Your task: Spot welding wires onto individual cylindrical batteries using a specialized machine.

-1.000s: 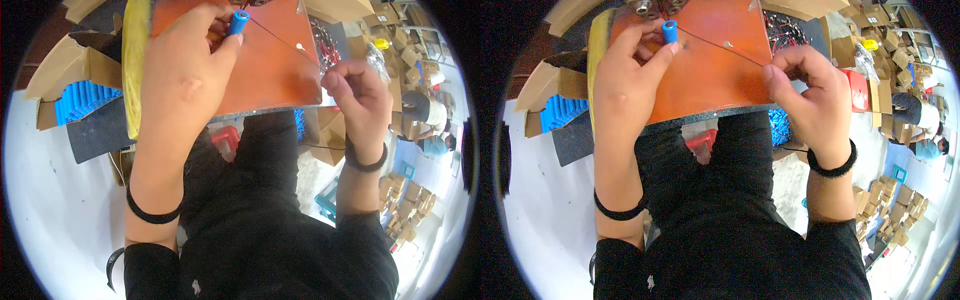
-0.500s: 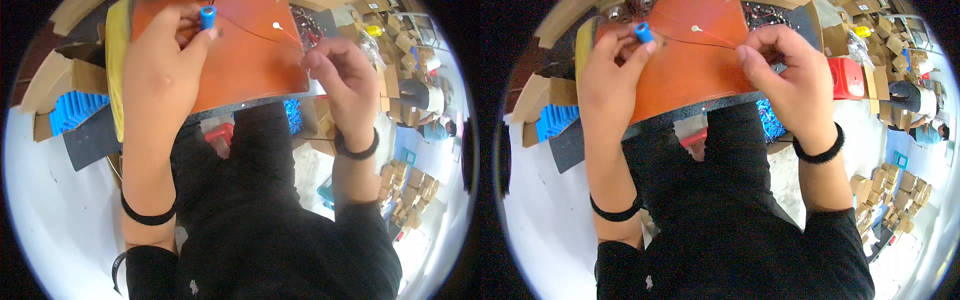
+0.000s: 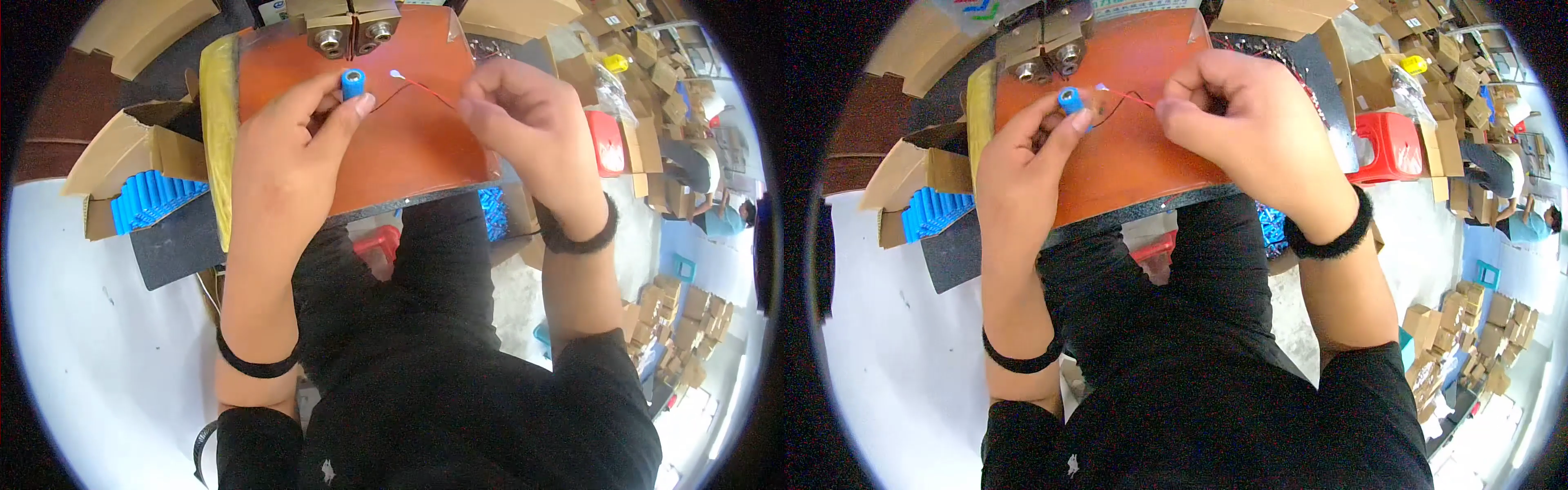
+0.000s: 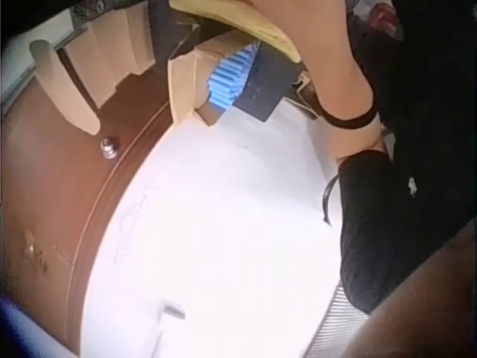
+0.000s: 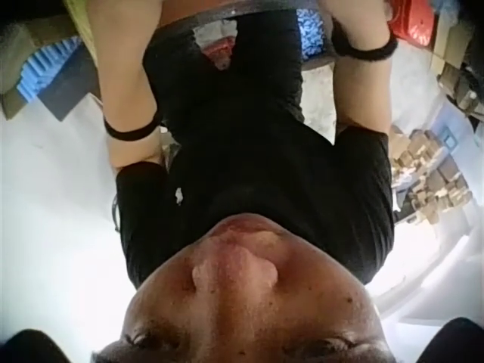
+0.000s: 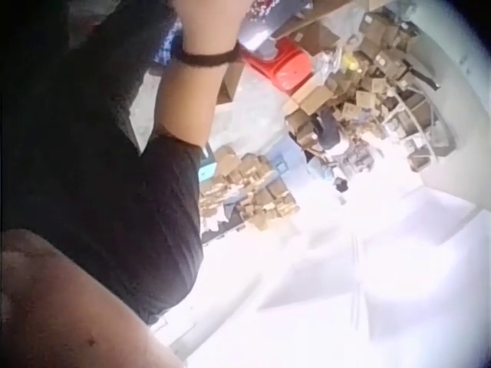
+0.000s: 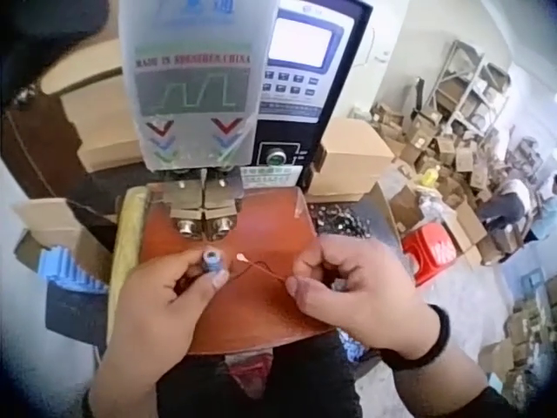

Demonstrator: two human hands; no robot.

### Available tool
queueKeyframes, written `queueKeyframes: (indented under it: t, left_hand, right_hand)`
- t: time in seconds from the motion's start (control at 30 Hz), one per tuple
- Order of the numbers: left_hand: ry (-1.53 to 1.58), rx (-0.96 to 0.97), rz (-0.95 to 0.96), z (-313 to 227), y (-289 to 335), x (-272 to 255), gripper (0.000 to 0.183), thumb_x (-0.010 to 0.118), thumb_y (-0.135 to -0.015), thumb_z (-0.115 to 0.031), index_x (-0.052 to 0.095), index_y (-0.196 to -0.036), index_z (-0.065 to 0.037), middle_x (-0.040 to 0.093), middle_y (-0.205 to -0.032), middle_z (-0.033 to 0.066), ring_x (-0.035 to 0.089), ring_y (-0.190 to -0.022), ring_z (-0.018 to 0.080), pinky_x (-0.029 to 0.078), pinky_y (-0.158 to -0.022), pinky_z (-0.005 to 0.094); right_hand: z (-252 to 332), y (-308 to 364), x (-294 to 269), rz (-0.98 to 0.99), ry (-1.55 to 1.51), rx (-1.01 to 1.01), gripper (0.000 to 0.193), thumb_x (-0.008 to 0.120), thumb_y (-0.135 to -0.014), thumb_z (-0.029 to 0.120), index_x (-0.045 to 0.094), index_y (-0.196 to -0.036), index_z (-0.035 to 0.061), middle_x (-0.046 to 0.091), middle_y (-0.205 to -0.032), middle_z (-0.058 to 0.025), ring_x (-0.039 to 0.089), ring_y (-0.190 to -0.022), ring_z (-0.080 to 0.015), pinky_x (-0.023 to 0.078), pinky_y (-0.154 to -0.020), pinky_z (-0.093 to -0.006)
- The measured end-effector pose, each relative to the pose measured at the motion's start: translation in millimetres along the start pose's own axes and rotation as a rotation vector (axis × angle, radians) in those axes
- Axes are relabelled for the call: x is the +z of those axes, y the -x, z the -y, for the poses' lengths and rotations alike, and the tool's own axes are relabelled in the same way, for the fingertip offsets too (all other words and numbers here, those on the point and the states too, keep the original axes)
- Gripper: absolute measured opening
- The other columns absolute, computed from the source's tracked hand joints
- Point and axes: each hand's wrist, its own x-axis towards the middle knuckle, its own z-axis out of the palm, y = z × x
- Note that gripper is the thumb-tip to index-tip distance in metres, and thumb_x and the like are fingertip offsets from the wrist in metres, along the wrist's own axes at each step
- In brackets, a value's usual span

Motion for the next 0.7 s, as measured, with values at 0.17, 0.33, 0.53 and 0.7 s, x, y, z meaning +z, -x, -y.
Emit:
queueKeyframes:
  t: [0.17, 0.33, 0.53, 0.7]
  left_hand:
    - [-0.260, 0.121, -0.051, -7.7, -3.2, 0.6, 0.025, 0.068, -0.087, -0.014, 0.067, -0.109, -0.001, 0.062, -0.088, 0.0153, 0.059, -0.074, 0.0255, 0.047, -0.070, 0.0327]
    - [-0.346, 0.228, -0.082, -2.9, -4.4, 0.1, 0.030, 0.068, -0.091, -0.017, 0.066, -0.115, 0.000, 0.062, -0.086, 0.0090, 0.055, -0.075, 0.0152, 0.044, -0.070, 0.0267]
    - [-0.380, 0.194, -0.103, -4.0, -1.8, 0.5, 0.028, 0.068, -0.091, -0.016, 0.067, -0.113, -0.001, 0.067, -0.092, 0.0097, 0.060, -0.080, 0.0150, 0.046, -0.076, 0.0259]
    - [-0.326, 0.167, -0.044, -7.2, -6.2, 9.1, 0.028, 0.067, -0.092, -0.018, 0.068, -0.115, -0.002, 0.069, -0.097, 0.0110, 0.063, -0.088, 0.0160, 0.047, -0.081, 0.0268]
  right_hand:
    - [11.0, -22.3, 0.8, 0.170, 0.148, -0.038, 0.009, 0.062, -0.088, 0.010, 0.061, -0.088, 0.0010, 0.056, -0.073, 0.0038, 0.050, -0.060, -0.0031, 0.040, -0.053, -0.0204]
    - [46.6, -33.0, -0.7, 0.225, 0.086, 0.155, 0.013, 0.064, -0.086, 0.013, 0.063, -0.083, -0.0001, 0.059, -0.068, 0.0004, 0.052, -0.061, -0.0067, 0.043, -0.056, -0.0232]
    - [43.8, -35.3, 1.6, 0.262, 0.108, 0.194, 0.014, 0.065, -0.085, 0.010, 0.061, -0.078, -0.0020, 0.058, -0.065, -0.0006, 0.048, -0.059, -0.0059, 0.040, -0.055, -0.0235]
    - [50.1, -32.5, -6.4, 0.234, 0.168, 0.258, 0.014, 0.065, -0.084, 0.010, 0.061, -0.077, -0.0022, 0.057, -0.064, -0.0013, 0.048, -0.059, -0.0062, 0.039, -0.055, -0.0238]
